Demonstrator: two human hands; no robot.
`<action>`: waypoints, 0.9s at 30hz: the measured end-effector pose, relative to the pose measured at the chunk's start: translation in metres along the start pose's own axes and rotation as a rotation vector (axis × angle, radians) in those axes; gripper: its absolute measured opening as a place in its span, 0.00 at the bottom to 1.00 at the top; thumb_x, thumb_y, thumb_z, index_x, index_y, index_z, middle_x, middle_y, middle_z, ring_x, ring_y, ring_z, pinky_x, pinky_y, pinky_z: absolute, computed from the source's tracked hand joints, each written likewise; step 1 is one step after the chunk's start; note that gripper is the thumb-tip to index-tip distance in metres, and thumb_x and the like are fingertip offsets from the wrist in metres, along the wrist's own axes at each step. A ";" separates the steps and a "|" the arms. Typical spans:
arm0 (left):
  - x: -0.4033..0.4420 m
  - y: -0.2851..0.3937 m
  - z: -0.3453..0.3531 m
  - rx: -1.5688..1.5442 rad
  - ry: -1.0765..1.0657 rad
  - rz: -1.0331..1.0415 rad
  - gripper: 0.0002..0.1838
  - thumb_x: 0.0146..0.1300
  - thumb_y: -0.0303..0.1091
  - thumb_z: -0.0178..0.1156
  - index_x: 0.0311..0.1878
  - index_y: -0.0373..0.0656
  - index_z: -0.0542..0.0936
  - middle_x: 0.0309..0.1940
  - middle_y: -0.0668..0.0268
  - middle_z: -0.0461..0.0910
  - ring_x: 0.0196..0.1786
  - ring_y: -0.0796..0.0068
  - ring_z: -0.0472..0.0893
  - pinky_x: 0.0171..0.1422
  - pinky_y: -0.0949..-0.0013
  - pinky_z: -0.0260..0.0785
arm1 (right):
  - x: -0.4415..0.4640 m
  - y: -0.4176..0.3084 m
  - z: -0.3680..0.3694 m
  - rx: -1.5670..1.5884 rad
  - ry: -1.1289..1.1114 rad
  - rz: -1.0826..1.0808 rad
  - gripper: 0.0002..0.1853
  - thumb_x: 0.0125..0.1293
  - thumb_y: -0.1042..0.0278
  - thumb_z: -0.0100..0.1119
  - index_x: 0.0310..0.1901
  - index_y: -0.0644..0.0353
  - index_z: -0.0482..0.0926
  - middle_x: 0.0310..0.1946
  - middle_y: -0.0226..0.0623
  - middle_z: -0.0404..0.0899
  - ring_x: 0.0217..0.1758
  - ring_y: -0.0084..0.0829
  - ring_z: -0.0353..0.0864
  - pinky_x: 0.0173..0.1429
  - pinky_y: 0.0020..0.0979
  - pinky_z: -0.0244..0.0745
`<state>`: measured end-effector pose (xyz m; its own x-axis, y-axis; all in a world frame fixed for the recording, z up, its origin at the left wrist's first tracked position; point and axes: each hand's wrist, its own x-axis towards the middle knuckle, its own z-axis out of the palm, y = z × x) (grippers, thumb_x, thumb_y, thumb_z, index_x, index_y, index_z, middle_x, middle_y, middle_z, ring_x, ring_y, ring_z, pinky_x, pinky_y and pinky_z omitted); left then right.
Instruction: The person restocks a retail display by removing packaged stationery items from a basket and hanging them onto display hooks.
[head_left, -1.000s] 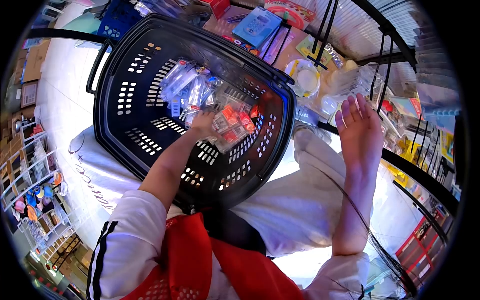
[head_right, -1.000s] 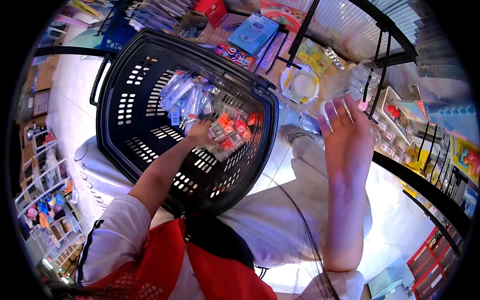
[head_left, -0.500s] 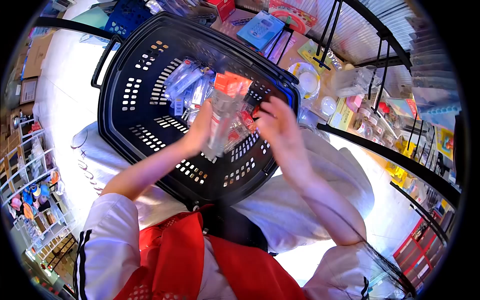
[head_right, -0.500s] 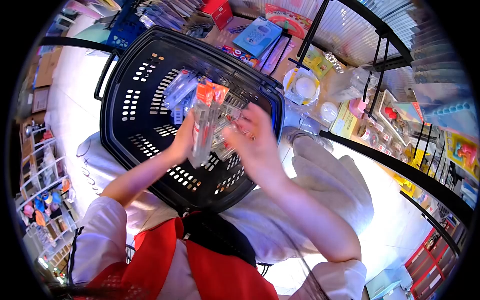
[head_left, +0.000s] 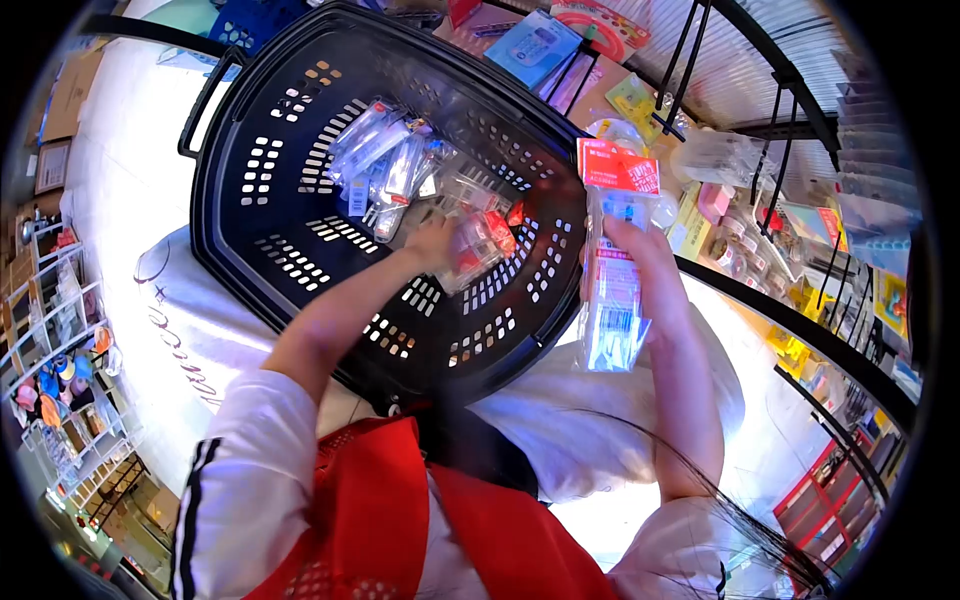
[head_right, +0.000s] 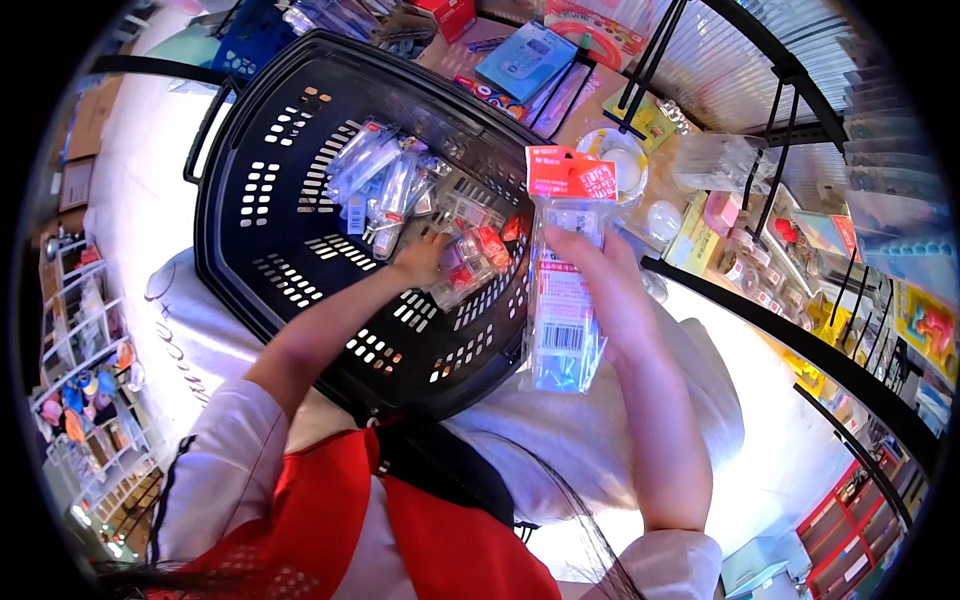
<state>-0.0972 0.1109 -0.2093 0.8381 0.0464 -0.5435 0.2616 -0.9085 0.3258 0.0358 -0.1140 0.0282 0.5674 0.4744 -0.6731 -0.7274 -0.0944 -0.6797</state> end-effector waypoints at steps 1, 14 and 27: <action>0.002 -0.002 0.005 0.050 -0.020 0.006 0.31 0.43 0.39 0.63 0.53 0.41 0.66 0.50 0.52 0.67 0.54 0.57 0.68 0.54 0.61 0.64 | -0.001 -0.001 -0.001 0.012 -0.027 0.026 0.12 0.60 0.61 0.50 0.37 0.63 0.69 0.22 0.37 0.74 0.19 0.25 0.75 0.23 0.26 0.73; 0.007 -0.029 0.002 0.133 0.194 0.129 0.34 0.38 0.39 0.66 0.51 0.39 0.65 0.49 0.54 0.65 0.52 0.54 0.69 0.55 0.61 0.64 | 0.019 0.000 0.005 0.081 0.024 0.065 0.12 0.59 0.63 0.54 0.40 0.60 0.70 0.26 0.32 0.75 0.24 0.22 0.76 0.30 0.24 0.74; 0.027 -0.012 -0.016 -0.596 -0.324 0.027 0.28 0.43 0.45 0.66 0.43 0.38 0.69 0.32 0.59 0.74 0.35 0.66 0.76 0.38 0.67 0.69 | 0.026 0.006 0.006 0.098 -0.056 0.024 0.18 0.61 0.60 0.48 0.45 0.67 0.68 0.37 0.46 0.76 0.42 0.35 0.78 0.48 0.31 0.73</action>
<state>-0.0704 0.1301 -0.2153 0.6867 -0.1840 -0.7033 0.5398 -0.5188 0.6629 0.0439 -0.0966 0.0081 0.5288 0.5212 -0.6698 -0.7764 -0.0216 -0.6298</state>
